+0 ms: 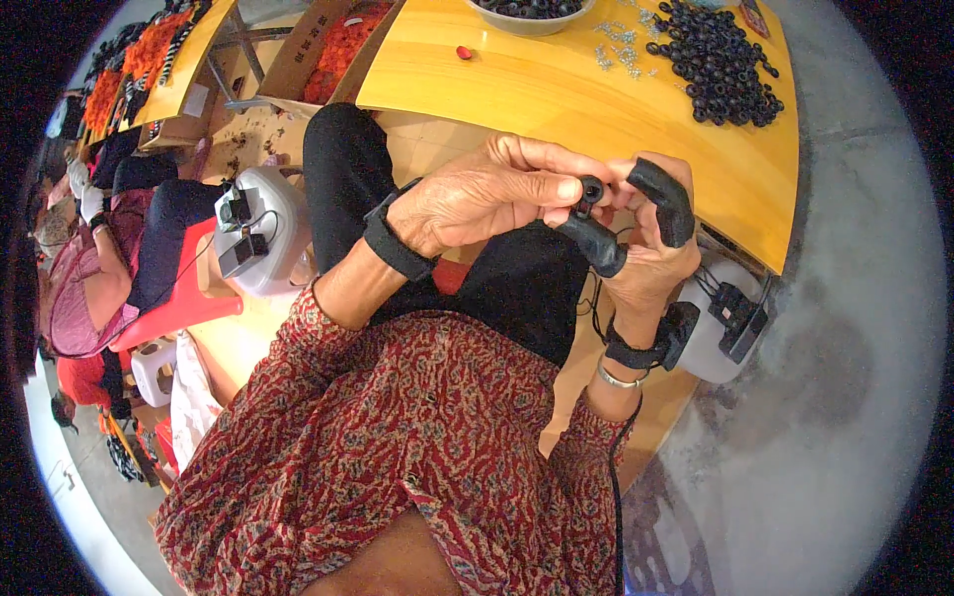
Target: The person assembles black plastic components by inserting small pieces into them by hand.
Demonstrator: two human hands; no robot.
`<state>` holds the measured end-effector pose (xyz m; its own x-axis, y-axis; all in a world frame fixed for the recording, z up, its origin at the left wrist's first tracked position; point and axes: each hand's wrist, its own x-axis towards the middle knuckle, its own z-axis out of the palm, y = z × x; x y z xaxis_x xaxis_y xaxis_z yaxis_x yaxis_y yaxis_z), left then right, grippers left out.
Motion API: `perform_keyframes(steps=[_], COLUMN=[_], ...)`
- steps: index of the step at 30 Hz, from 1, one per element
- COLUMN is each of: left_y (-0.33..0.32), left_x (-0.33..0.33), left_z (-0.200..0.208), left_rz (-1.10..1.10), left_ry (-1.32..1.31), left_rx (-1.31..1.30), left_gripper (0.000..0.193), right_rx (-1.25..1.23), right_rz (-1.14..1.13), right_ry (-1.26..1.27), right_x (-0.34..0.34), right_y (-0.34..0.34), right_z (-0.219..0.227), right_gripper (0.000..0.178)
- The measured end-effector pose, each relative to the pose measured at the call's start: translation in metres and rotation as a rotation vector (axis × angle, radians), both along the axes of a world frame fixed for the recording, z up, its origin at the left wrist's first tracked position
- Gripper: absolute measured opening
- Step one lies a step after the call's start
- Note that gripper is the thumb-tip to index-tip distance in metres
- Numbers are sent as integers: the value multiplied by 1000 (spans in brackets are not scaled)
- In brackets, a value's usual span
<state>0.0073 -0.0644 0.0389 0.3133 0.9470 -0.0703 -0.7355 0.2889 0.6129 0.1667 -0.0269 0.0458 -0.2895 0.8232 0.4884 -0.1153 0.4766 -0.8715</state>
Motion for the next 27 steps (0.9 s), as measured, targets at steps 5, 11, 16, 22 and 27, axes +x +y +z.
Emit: perform_keyframes(steps=[5,11,16,22,27], left_y=[-1,0,1,0,0], left_x=[-1,3,7,5,-2], left_z=[2,-1,-3,1,1], left_rz=[-8,-5,3,25,25], left_ry=[-2,-58,-100,-102,-43], left_rx=[15,53,54,50,48], left_gripper=[29,29,30,27,25], right_rx=[33,40,65,100,15], right_rz=[62,94,55,96,107], right_ry=[-44,-25,61,9,-27], right_x=[3,2,-5,-2,-1], right_y=[2,7,4,10,7], right_z=[1,-2,-5,-9,-4], right_gripper=[44,44,46,47,51])
